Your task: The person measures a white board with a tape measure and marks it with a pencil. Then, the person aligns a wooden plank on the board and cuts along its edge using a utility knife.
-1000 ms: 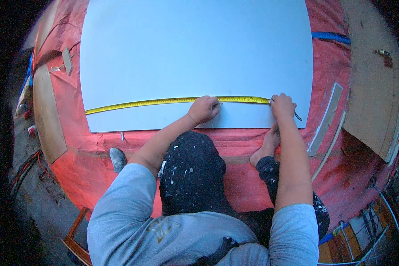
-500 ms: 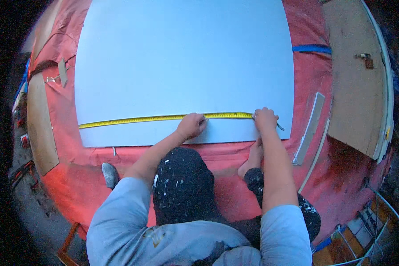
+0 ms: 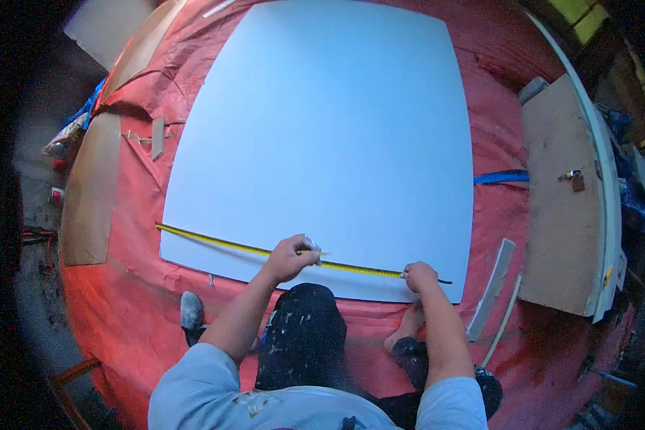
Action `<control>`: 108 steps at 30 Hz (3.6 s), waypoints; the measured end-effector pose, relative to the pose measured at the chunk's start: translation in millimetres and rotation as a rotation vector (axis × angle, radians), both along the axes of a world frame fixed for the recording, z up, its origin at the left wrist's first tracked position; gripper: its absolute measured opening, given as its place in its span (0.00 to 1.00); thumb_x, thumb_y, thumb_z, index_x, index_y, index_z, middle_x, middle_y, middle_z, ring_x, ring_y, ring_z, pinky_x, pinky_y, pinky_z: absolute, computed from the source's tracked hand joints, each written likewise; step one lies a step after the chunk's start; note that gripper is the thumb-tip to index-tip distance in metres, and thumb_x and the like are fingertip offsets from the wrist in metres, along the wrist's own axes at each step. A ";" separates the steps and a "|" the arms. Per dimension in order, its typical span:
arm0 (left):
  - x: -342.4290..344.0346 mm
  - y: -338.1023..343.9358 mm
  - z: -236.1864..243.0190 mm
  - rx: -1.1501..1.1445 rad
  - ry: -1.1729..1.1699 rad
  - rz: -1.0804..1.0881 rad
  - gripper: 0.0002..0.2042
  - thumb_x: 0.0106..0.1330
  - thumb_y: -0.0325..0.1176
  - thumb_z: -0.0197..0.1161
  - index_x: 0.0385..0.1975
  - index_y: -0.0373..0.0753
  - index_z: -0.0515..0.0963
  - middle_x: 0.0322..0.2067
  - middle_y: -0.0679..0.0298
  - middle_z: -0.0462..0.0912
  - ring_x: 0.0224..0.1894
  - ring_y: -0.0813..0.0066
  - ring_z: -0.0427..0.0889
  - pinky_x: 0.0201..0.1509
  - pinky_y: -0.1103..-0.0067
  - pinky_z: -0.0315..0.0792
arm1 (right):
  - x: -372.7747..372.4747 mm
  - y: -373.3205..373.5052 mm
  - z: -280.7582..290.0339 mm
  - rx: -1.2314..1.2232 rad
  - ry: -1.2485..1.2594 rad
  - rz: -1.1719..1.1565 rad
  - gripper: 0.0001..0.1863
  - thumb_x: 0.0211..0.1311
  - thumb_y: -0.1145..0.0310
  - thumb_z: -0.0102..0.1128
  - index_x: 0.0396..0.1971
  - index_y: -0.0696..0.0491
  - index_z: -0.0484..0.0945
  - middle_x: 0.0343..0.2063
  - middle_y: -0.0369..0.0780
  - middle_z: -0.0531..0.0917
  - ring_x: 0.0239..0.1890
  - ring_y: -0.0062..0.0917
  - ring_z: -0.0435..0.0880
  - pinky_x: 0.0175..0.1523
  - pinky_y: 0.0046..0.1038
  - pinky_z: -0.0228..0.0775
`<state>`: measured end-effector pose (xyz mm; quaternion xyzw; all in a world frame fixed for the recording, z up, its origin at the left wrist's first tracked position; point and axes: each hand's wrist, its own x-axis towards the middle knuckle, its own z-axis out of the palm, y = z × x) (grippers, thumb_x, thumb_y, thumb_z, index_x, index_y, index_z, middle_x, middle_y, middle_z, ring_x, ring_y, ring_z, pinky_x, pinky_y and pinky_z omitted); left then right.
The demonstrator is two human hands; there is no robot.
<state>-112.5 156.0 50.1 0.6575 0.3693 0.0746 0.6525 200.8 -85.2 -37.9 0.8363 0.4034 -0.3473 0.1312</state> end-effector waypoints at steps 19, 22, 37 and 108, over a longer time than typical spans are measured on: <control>74.7 -104.1 8.1 0.201 0.243 -0.761 0.09 0.56 0.35 0.65 0.30 0.36 0.83 0.28 0.57 0.88 0.32 0.65 0.87 0.41 0.68 0.78 | 40.8 25.0 269.8 0.093 0.141 -0.389 0.18 0.67 0.57 0.57 0.32 0.57 0.85 0.27 0.46 0.86 0.30 0.35 0.85 0.40 0.36 0.76; 74.7 -113.9 -0.4 0.054 0.224 -0.762 0.09 0.55 0.35 0.65 0.29 0.36 0.83 0.27 0.56 0.88 0.32 0.64 0.87 0.41 0.68 0.78 | 47.0 7.5 228.0 0.190 0.139 -0.392 0.17 0.68 0.57 0.56 0.30 0.57 0.83 0.24 0.44 0.84 0.23 0.30 0.82 0.32 0.36 0.74; -3.1 62.1 -42.1 -0.054 0.011 0.631 0.13 0.64 0.32 0.58 0.43 0.32 0.82 0.28 0.59 0.84 0.22 0.76 0.76 0.24 0.80 0.70 | 11.3 48.4 136.2 0.352 0.572 -1.064 0.16 0.71 0.58 0.53 0.31 0.56 0.77 0.19 0.41 0.79 0.15 0.31 0.78 0.20 0.38 0.72; -39.3 49.0 -168.0 0.844 0.477 0.151 0.26 0.58 0.40 0.71 0.53 0.33 0.74 0.45 0.51 0.79 0.53 0.52 0.75 0.61 0.62 0.70 | -83.4 206.9 -11.2 0.177 0.716 -1.091 0.08 0.62 0.71 0.50 0.34 0.55 0.79 0.24 0.44 0.83 0.21 0.36 0.81 0.26 0.53 0.75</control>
